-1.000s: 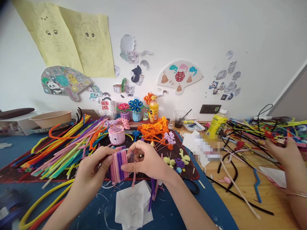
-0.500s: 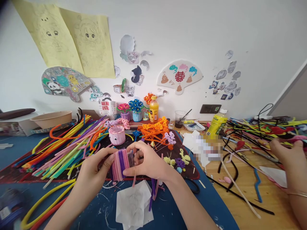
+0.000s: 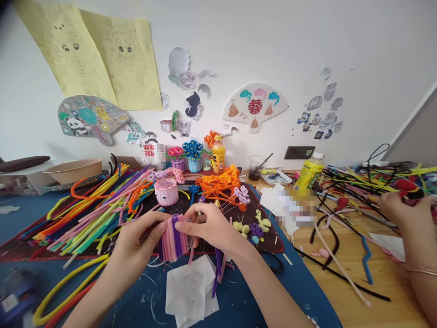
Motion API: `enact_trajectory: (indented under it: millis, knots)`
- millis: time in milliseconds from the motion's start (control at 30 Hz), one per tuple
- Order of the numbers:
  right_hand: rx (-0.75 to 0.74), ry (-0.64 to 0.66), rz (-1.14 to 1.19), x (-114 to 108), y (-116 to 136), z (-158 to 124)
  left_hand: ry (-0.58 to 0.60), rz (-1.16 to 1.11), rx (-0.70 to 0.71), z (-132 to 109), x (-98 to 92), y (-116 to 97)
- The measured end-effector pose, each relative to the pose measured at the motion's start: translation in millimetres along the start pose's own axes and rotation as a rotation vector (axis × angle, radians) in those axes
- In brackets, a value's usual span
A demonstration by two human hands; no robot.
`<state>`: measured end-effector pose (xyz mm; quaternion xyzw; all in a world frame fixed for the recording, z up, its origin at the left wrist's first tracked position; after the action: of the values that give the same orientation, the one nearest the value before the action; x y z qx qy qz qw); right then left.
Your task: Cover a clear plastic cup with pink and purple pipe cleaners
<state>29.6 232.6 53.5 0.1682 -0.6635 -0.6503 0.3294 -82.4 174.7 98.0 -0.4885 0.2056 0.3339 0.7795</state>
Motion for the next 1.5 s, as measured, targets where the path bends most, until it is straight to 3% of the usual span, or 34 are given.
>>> enact_trajectory:
  millis: [267,467,567,633,733,800,1033,1200,1333,1400,1500]
  knots:
    - [-0.049,0.021,-0.017,1.0,1.1,0.6,0.020,0.022,0.001,-1.3,-0.4,-1.4]
    - [-0.061,0.107,-0.171,3.0,14.6,-5.1,-0.086,0.095,-0.032,0.9,-13.3,7.5]
    - [-0.097,-0.053,-0.276,-19.0,23.3,-4.6,-0.187,0.319,-0.009,2.3,-22.5,7.1]
    - [-0.095,-0.221,-0.503,-37.0,27.1,-5.3,-0.194,0.533,0.015,4.0,-20.2,6.6]
    - [0.047,-0.327,-0.951,-48.1,18.9,-5.0,-0.038,0.791,0.005,7.6,-1.7,16.6]
    - [0.148,-0.329,-1.096,-49.8,9.2,-4.9,0.055,0.864,-0.012,7.8,7.3,23.3]
    - [0.293,-0.363,-1.247,-54.3,-0.2,-8.8,0.065,0.967,-0.092,2.3,0.2,18.9]
    - [0.296,-0.341,-1.264,-54.6,-0.8,-7.9,-0.038,0.979,-0.127,-1.1,-11.4,11.2]
    - [0.287,-0.331,-1.267,-51.9,-1.3,-7.5,-0.126,0.855,-0.085,-0.8,-13.7,4.1]
    - [0.292,-0.363,-1.296,-53.3,1.0,-8.9,-0.098,0.804,-0.068,-0.4,-8.1,4.9]
    - [0.319,-0.387,-1.342,-56.4,1.0,-10.5,0.061,0.799,-0.049,-0.3,11.3,9.7]
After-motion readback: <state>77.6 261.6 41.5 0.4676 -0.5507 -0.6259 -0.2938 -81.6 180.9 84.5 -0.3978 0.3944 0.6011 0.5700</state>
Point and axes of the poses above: each hand's wrist, its own z-axis towards the middle knuckle, its own x-axis out of the palm, y = z × x, the point moved 10 cm from there along z, towards the middle knuckle, and after that the axes turned 10 degrees about z, right-handed, at the moved point
